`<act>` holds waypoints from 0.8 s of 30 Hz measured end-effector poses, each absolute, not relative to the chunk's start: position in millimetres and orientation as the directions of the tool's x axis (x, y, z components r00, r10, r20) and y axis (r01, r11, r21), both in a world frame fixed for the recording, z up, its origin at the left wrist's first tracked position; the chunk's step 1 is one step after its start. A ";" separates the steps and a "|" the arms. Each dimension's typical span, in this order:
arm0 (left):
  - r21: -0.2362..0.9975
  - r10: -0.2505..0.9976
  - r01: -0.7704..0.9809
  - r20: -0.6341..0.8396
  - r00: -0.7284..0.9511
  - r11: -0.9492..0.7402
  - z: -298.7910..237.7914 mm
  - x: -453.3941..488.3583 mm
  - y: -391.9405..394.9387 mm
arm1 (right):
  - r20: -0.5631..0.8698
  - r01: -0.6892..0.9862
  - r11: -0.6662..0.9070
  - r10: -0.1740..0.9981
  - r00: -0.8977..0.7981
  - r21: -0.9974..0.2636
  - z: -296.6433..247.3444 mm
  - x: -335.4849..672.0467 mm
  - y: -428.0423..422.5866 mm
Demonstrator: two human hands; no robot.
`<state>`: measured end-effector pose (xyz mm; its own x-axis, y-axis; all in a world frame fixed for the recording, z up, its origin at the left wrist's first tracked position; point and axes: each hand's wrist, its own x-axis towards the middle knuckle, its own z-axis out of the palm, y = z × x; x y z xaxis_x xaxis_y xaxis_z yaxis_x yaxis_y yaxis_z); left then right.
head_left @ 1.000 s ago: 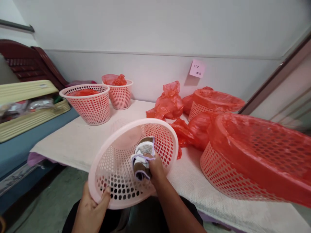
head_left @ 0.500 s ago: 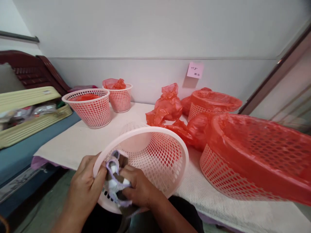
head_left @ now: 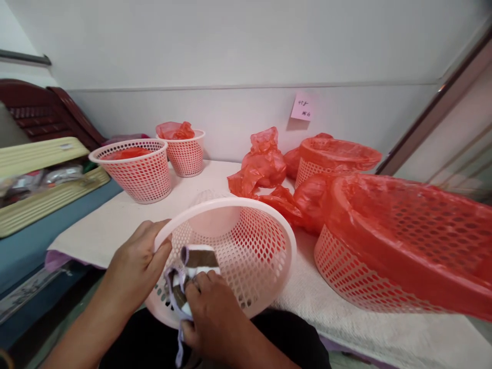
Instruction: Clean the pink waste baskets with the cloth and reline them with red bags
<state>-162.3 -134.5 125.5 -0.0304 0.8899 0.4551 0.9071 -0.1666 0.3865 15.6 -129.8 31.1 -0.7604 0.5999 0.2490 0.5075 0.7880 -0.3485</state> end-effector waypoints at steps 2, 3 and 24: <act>0.370 0.889 0.910 0.457 -0.005 -0.185 129.2 -161.6 -132.3 | 0.264 0.490 0.777 0.607 -0.750 -0.396 27.8 14.9 -131.8; 0.370 0.887 0.910 0.462 -0.004 -0.189 130.8 -162.1 -131.0 | 0.265 0.476 0.773 0.606 -0.750 -0.420 25.8 15.0 -132.2; 0.450 0.818 0.886 0.548 -0.174 -0.112 110.1 -196.0 -137.3 | 0.396 0.465 0.823 0.566 -0.723 -0.328 -2.0 -31.4 -144.6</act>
<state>-196.0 -137.3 110.1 -0.1744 0.8184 0.5476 0.8861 -0.1120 0.4497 -31.4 -144.6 -2.0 -0.7229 0.5662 0.3960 0.4648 0.8226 -0.3276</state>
